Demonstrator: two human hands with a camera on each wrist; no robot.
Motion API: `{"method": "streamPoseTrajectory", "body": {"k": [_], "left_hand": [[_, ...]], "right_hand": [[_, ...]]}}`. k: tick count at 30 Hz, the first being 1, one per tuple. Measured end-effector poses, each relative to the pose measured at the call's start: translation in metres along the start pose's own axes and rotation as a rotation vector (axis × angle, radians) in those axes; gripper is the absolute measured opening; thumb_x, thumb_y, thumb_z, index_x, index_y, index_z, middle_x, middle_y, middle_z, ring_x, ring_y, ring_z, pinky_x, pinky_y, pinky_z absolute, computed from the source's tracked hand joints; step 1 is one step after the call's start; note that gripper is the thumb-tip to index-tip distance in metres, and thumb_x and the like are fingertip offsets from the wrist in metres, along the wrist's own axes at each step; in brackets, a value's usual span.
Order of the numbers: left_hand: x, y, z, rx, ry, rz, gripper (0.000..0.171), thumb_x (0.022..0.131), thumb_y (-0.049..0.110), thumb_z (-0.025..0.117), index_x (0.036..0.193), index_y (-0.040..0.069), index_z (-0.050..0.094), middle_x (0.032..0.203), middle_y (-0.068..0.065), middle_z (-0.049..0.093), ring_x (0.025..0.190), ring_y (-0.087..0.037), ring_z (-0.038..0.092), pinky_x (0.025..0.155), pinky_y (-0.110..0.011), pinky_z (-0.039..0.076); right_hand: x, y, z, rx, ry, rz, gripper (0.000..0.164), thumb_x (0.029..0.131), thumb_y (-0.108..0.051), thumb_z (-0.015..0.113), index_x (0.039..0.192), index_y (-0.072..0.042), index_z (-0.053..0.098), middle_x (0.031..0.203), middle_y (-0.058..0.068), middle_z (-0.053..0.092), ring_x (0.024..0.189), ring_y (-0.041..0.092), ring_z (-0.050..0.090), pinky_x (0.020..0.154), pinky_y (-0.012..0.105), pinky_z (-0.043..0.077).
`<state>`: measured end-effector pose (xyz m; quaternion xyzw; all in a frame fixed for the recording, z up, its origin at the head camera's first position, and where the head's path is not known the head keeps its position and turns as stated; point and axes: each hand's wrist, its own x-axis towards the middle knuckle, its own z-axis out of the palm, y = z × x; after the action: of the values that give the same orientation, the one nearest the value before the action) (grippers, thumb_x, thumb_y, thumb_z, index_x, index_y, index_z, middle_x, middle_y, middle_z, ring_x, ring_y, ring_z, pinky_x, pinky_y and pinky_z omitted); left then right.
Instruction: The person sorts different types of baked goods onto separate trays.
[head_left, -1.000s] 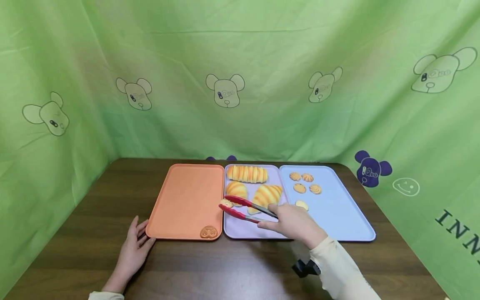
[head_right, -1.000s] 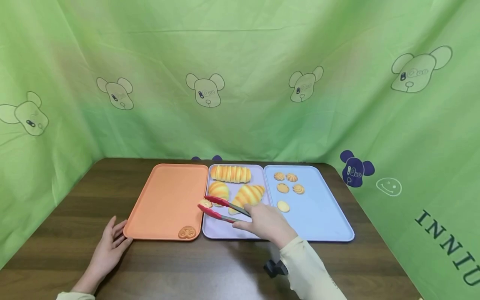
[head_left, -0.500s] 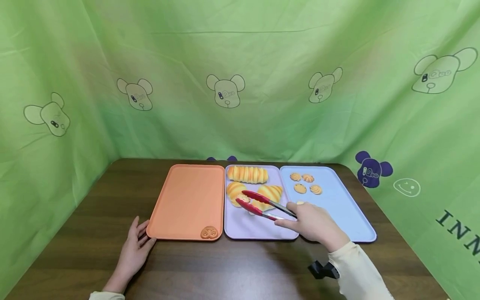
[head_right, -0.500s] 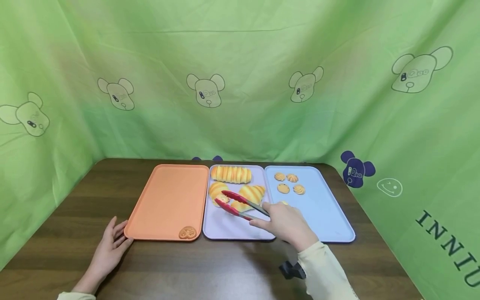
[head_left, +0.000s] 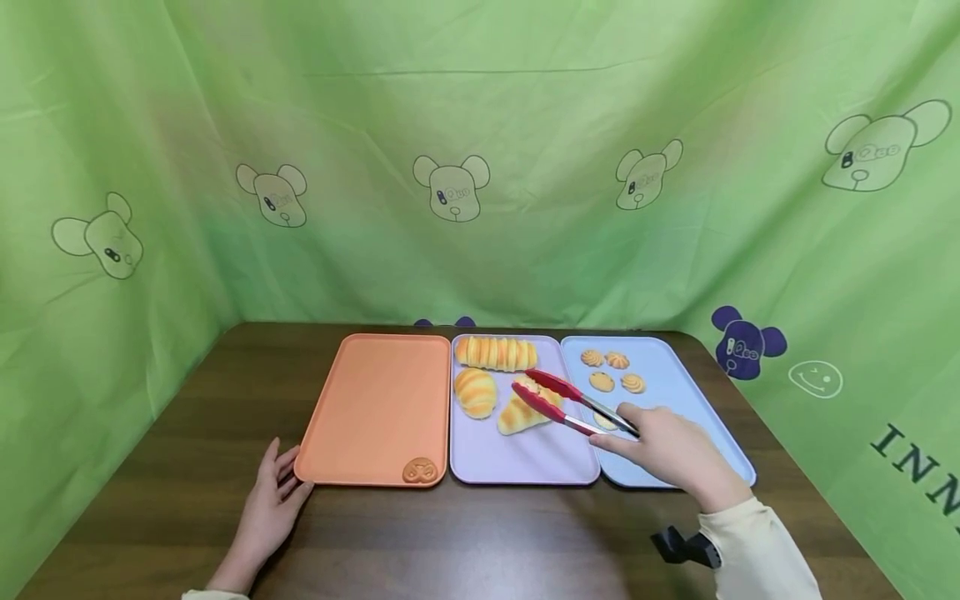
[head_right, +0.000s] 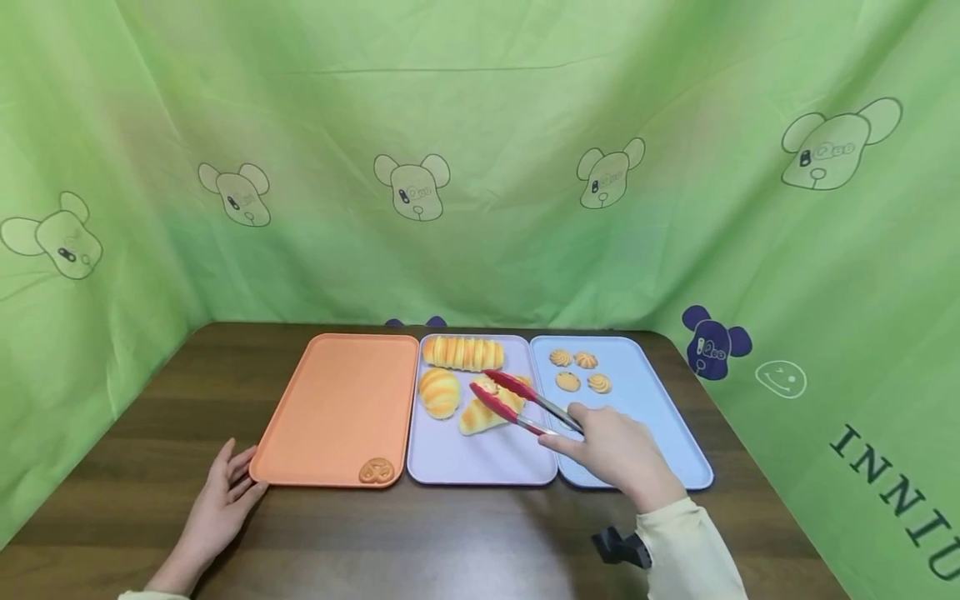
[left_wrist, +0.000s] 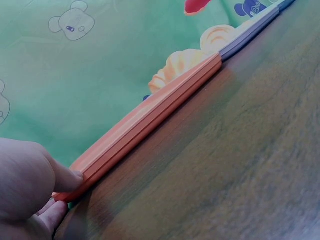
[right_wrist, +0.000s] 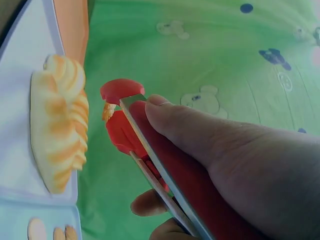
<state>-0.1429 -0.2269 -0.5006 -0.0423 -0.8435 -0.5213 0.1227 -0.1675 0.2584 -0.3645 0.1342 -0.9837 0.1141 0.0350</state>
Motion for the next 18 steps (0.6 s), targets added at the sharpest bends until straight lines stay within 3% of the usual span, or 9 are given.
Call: {"method": "streamPoseTrajectory", "body": {"k": [7,10,14,18], "left_hand": [[0.000,0.001,0.000,-0.002,0.001,0.001,0.081,0.094,-0.013,0.058,0.149,-0.019,0.000,0.144,-0.042,0.034,0.131,-0.054,0.037,0.086,0.004,0.032],[0.000,0.002,0.000,-0.003,-0.004,-0.007,0.081,0.094,-0.012,0.058,0.149,-0.018,-0.001,0.144,-0.042,0.033,0.131,-0.054,0.036,0.086,0.004,0.031],[-0.001,0.003,0.000,-0.010,0.006,-0.005,0.080,0.093,-0.014,0.058,0.149,-0.019,0.001,0.144,-0.042,0.034,0.131,-0.054,0.037,0.086,0.004,0.032],[0.000,0.003,0.000,-0.011,0.003,-0.006,0.081,0.094,-0.013,0.058,0.149,-0.019,0.000,0.144,-0.042,0.034,0.131,-0.054,0.037,0.086,0.004,0.032]], "right_hand": [[-0.005,0.015,-0.004,0.002,0.032,0.005,0.043,0.090,-0.054,0.067,0.082,-0.015,0.052,0.060,-0.002,0.039,0.056,0.017,0.041,0.048,0.033,0.034],[-0.007,0.020,-0.007,-0.018,0.022,0.032,0.049,0.090,-0.056,0.066,0.093,-0.007,0.062,0.068,0.007,0.056,0.062,0.021,0.054,0.051,0.040,0.045],[-0.009,0.026,-0.011,-0.035,-0.017,0.089,0.063,0.090,-0.060,0.063,0.111,0.000,0.064,0.087,0.016,0.067,0.076,0.028,0.063,0.057,0.053,0.051],[-0.013,0.033,-0.013,-0.035,-0.020,0.116,0.056,0.091,-0.061,0.061,0.100,-0.006,0.063,0.076,0.008,0.061,0.070,0.025,0.058,0.052,0.049,0.048]]}}
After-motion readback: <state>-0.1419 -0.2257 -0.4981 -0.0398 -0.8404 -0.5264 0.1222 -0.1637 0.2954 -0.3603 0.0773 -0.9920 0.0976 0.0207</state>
